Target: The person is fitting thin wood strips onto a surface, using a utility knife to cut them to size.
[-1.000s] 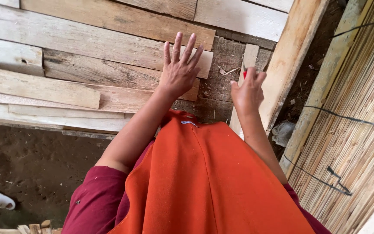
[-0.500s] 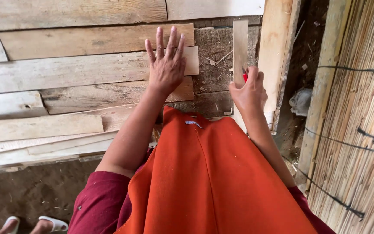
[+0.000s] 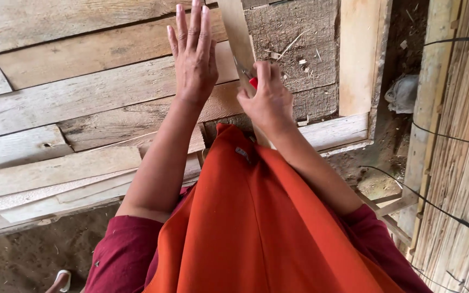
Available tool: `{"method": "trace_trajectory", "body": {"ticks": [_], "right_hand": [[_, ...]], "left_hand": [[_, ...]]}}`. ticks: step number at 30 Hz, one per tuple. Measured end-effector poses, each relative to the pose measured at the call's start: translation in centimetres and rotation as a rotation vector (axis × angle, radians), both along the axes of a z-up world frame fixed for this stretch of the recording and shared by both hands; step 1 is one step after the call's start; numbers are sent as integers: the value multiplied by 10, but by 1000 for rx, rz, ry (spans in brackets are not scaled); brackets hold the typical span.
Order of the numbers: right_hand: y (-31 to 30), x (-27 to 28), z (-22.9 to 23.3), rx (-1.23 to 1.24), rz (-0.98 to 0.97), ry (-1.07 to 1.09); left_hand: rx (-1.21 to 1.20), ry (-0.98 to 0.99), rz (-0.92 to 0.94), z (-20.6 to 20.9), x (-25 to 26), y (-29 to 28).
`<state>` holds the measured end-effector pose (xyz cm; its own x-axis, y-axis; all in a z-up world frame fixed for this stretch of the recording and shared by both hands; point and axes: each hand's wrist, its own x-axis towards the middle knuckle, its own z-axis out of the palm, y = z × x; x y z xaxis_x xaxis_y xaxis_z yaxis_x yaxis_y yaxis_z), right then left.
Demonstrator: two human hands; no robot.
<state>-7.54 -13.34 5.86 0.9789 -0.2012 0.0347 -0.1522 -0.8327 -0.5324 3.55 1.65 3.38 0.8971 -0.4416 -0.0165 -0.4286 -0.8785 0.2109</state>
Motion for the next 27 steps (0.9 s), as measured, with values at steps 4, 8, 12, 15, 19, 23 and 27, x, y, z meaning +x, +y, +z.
{"method": "trace_trajectory", "body": {"ticks": [4,8,12,15,19,23,27], "right_hand": [[10,-9,-16,10,-28,15],[13,-11,-22,-11,-82,46],[12,-10,-26,32,-101,-13],[14,-10,-34,61,-122,51],[15,-10,-37,71,-108,-30],[16,-8,-31,33,-100,-73],[16,-8,-28,30,-95,12]], "left_hand": [[28,12,-68,-4,3,4],[-35,-20,-169,-6,2,0],[-11,33,-222,-2,5,-7],[28,54,-250,-1,3,-10],[33,90,-269,2,2,-13],[-7,73,-281,-3,2,-11],[8,68,-286,-8,3,-10]]}}
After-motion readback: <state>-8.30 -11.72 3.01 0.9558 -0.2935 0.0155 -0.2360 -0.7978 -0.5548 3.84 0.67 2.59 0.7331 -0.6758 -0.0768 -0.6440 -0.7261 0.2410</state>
